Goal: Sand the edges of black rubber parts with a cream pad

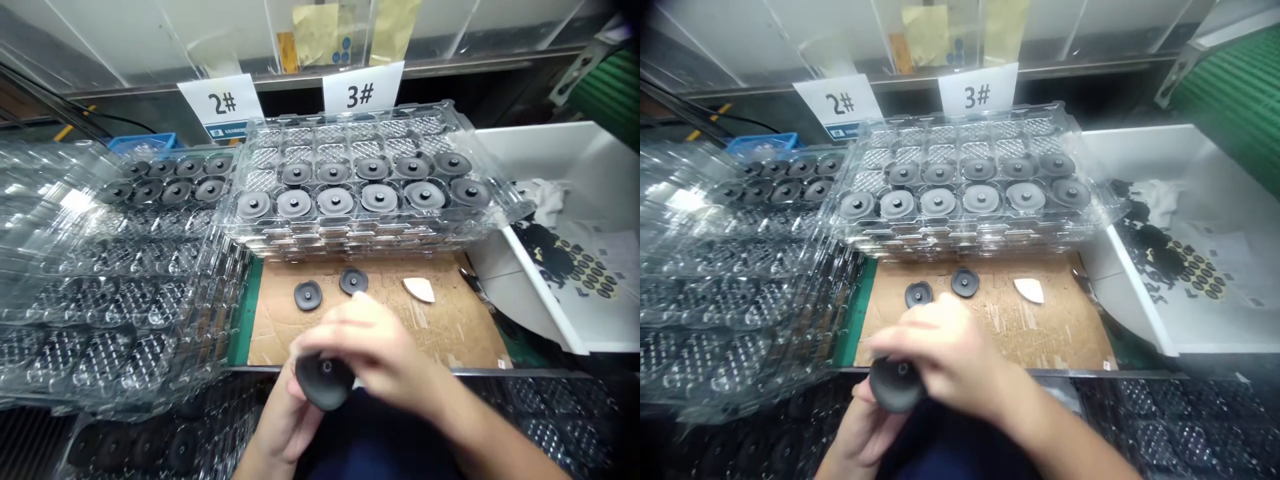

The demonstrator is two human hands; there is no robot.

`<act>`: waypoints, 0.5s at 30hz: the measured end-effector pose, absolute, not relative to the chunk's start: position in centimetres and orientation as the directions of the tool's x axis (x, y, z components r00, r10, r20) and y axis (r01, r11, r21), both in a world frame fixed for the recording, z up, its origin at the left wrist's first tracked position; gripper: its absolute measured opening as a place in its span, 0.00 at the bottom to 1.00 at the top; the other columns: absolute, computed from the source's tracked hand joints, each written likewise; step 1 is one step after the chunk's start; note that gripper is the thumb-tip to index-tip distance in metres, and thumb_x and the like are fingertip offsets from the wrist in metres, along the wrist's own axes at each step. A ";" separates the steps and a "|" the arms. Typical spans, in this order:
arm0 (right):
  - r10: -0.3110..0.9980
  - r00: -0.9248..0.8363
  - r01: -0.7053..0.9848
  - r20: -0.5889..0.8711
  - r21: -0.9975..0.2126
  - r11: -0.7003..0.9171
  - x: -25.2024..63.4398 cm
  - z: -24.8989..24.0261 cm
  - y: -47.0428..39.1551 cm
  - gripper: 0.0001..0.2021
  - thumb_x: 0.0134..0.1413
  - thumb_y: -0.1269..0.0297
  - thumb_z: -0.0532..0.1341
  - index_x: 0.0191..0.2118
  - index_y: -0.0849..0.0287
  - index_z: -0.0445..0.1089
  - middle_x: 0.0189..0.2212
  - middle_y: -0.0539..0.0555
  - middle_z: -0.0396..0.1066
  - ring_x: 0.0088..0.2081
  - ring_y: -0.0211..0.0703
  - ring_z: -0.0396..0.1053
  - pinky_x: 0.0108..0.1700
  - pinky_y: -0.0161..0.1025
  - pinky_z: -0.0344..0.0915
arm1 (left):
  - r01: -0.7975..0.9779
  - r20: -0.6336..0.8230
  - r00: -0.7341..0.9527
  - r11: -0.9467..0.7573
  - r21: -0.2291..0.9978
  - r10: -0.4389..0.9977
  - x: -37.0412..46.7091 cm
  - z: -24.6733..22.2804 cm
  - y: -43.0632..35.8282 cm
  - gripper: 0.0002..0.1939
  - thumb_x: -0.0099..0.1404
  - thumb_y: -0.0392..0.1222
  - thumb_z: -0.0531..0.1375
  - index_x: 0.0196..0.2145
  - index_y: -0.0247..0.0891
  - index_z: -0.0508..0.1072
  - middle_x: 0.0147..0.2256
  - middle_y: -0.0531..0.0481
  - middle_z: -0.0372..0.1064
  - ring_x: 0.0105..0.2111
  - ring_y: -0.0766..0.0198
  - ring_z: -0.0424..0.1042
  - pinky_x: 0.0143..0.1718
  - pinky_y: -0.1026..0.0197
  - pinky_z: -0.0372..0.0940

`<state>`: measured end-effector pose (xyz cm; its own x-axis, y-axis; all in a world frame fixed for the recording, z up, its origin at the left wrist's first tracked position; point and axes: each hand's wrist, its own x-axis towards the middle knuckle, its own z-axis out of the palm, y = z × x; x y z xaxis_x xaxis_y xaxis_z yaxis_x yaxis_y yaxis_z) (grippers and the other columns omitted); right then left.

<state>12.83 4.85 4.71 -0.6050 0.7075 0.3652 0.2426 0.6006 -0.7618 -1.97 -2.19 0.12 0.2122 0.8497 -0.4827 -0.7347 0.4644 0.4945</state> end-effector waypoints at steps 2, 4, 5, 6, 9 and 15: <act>0.843 -0.497 0.359 0.206 -0.835 0.416 14.6 2.7 5.2 0.12 0.59 0.72 0.51 0.43 0.55 0.70 0.36 0.51 0.72 0.37 0.37 0.67 0.39 0.37 0.59 | -0.759 -0.440 0.242 0.451 0.469 0.865 -2.5 0.0 -2.1 0.30 0.43 0.49 0.68 0.46 0.44 0.71 0.49 0.45 0.69 0.45 0.51 0.69 0.52 0.54 0.59; 0.904 -0.424 0.455 0.056 -0.850 0.266 16.1 -0.2 4.8 0.11 0.58 0.69 0.54 0.43 0.54 0.70 0.37 0.52 0.73 0.38 0.38 0.68 0.40 0.38 0.62 | -0.787 -0.403 0.241 0.421 0.452 0.883 -3.1 -0.2 -2.1 0.30 0.45 0.50 0.66 0.49 0.49 0.68 0.53 0.46 0.65 0.47 0.51 0.68 0.53 0.54 0.58; 0.907 -0.421 0.477 0.004 -0.849 0.225 16.7 -1.7 4.2 0.11 0.58 0.69 0.55 0.43 0.54 0.71 0.36 0.52 0.73 0.38 0.39 0.69 0.40 0.38 0.63 | -0.795 -0.392 0.233 0.406 0.451 0.890 -3.3 -0.3 -2.1 0.30 0.46 0.51 0.65 0.49 0.50 0.68 0.54 0.46 0.64 0.48 0.51 0.68 0.52 0.55 0.58; 0.903 -0.429 0.489 -0.031 -0.848 0.203 17.1 -3.2 3.5 0.10 0.57 0.69 0.55 0.43 0.55 0.71 0.36 0.52 0.73 0.37 0.40 0.70 0.39 0.39 0.64 | -0.798 -0.388 0.223 0.396 0.453 0.894 -3.5 -0.3 -2.1 0.30 0.47 0.51 0.65 0.49 0.50 0.68 0.54 0.47 0.64 0.48 0.51 0.68 0.52 0.55 0.58; 0.894 -0.442 0.494 -0.069 -0.851 0.179 17.4 -5.8 1.7 0.09 0.55 0.69 0.57 0.40 0.55 0.73 0.33 0.52 0.75 0.35 0.41 0.71 0.37 0.39 0.66 | -0.796 -0.393 0.243 0.414 0.441 0.887 -3.4 -0.2 -2.0 0.28 0.47 0.51 0.64 0.48 0.49 0.69 0.51 0.49 0.67 0.48 0.52 0.68 0.51 0.56 0.60; 0.974 -0.226 0.454 0.024 -0.882 0.127 16.0 0.2 2.5 0.11 0.59 0.65 0.54 0.46 0.55 0.68 0.40 0.54 0.72 0.40 0.41 0.69 0.38 0.37 0.67 | -0.791 -0.418 0.251 0.433 0.431 0.873 -1.8 0.3 -1.6 0.27 0.47 0.51 0.64 0.47 0.49 0.70 0.48 0.52 0.70 0.47 0.55 0.69 0.50 0.59 0.61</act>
<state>16.04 2.53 0.20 -0.2259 0.9739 0.0236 0.4542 0.1267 -0.8819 -1.83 -1.61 0.32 0.2505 0.8734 -0.4176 -0.7912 0.4333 0.4315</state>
